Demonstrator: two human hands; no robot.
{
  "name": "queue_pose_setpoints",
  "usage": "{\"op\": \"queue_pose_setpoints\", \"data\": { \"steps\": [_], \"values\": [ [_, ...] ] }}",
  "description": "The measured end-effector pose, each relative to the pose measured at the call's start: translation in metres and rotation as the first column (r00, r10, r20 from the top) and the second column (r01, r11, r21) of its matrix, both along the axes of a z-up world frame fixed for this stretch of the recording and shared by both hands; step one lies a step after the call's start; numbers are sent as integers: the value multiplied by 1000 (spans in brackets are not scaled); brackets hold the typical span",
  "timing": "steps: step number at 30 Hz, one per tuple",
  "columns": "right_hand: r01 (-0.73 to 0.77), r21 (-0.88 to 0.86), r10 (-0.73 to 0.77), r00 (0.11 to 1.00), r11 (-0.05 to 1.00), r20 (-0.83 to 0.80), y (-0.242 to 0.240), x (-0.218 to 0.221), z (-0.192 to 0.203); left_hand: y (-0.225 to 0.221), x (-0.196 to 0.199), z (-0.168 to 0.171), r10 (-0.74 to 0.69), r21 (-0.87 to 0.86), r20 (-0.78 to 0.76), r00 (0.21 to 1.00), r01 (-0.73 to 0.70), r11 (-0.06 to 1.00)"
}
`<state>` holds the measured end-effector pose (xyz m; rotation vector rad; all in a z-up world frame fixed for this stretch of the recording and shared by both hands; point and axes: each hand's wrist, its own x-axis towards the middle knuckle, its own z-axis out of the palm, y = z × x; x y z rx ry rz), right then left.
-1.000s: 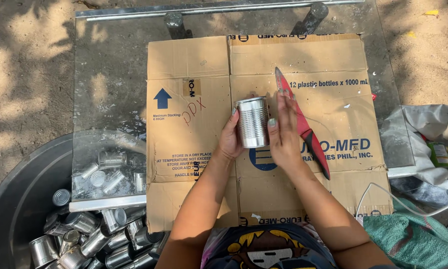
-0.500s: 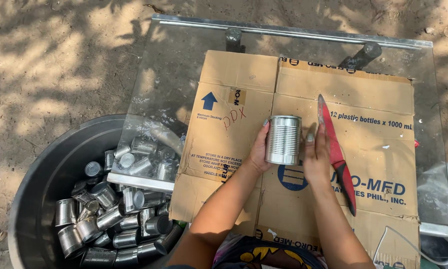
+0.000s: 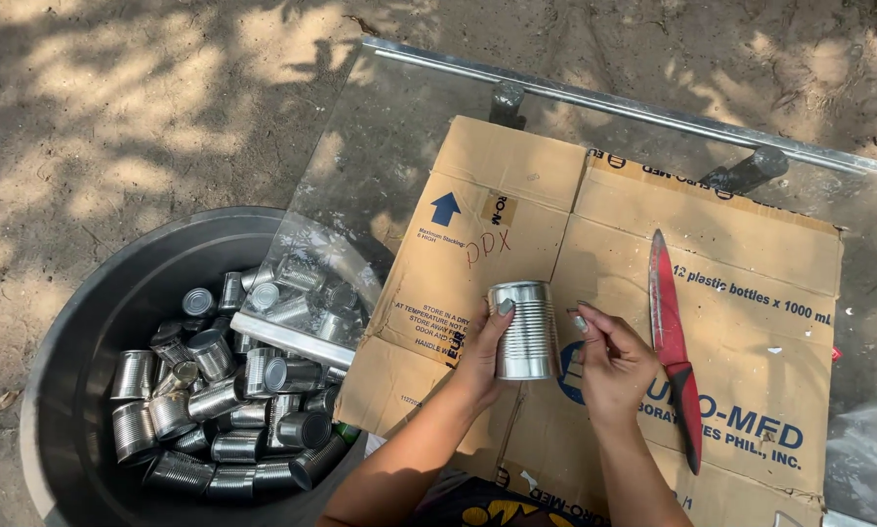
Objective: Scraping the surface of a metal can with a knife to remove labels or residue
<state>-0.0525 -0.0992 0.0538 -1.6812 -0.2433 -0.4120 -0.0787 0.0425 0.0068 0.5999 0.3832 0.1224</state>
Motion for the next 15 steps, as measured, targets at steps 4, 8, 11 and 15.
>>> {"op": "queue_pose_setpoints", "data": {
  "steps": [4,8,11,15],
  "values": [
    [16,39,-16,1000,999,-4,6,6,-11,15,-14,19,64,-11,-23,998,-65,998],
    [-183,31,185,981,983,-61,29,-4,10,23,-30,23,98,-56,-93,991,-104,993],
    [-230,-19,230,973,973,-13,36,-6,-3,29,-38,16,142,-52,-147,979,-151,987],
    [-240,-125,251,964,963,88,56,-9,28,36,-51,10,222,-53,-228,948,-240,969]
  ]
}}
